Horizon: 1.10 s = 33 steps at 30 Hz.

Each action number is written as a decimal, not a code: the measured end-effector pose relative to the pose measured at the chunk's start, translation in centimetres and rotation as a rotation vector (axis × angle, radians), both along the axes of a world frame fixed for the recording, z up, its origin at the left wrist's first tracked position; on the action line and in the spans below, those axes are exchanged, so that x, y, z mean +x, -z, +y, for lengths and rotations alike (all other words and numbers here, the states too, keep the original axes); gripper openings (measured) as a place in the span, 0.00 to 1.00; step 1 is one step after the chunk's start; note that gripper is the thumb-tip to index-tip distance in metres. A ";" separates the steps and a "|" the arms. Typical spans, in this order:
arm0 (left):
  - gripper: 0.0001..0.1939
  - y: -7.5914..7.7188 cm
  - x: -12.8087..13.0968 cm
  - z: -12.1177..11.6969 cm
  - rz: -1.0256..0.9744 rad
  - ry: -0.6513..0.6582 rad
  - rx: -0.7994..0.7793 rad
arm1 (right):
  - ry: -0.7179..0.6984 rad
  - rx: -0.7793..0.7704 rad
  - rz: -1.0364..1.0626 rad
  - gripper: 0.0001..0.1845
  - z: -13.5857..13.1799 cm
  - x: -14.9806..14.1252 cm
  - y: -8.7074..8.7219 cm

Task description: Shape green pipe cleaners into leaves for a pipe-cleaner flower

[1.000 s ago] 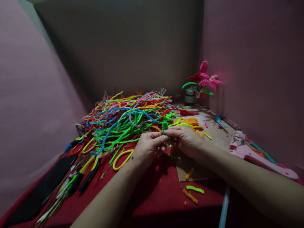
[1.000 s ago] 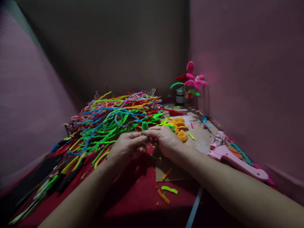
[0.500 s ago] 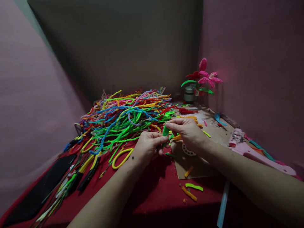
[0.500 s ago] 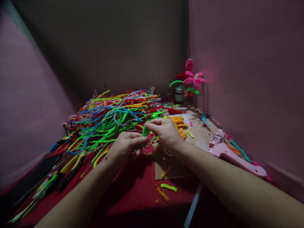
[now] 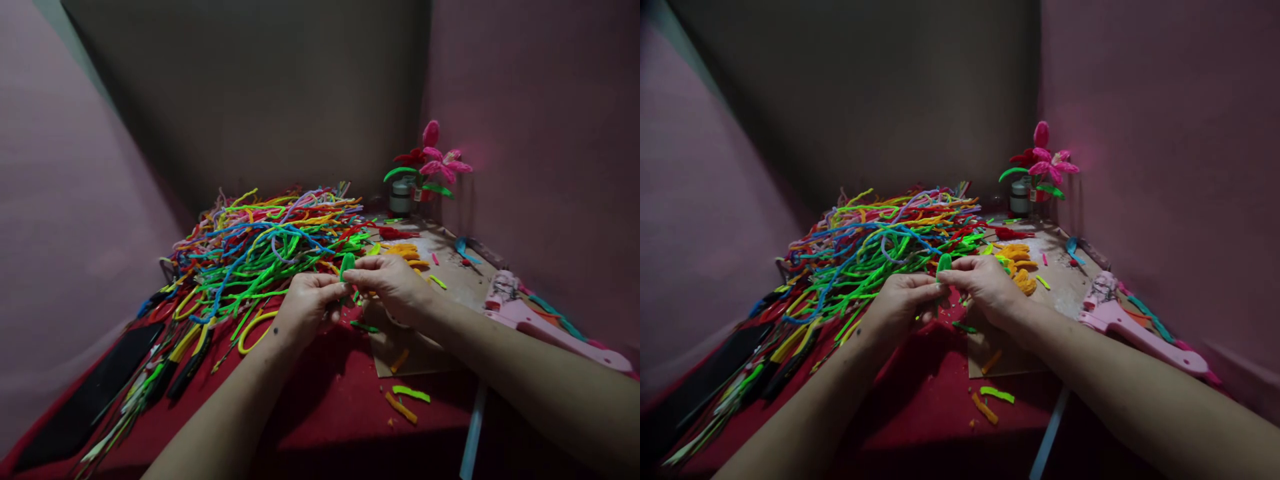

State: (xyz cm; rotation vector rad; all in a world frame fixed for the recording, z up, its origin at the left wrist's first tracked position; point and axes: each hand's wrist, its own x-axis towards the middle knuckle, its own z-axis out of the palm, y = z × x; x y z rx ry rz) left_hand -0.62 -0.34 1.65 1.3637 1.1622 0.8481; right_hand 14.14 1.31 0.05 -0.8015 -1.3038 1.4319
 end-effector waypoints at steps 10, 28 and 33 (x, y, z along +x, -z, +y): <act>0.16 -0.7 -0.5 -0.4 0.083 0.191 0.034 | 0.001 -0.163 0.053 0.11 0.5 0.3 0.0; 0.12 1.9 -1.5 0.7 0.540 0.216 1.354 | 0.038 -0.312 0.196 0.08 1.2 0.1 0.4; 0.09 0.8 -1.3 0.1 0.442 0.311 1.221 | -0.038 -0.195 0.134 0.09 0.9 0.1 0.8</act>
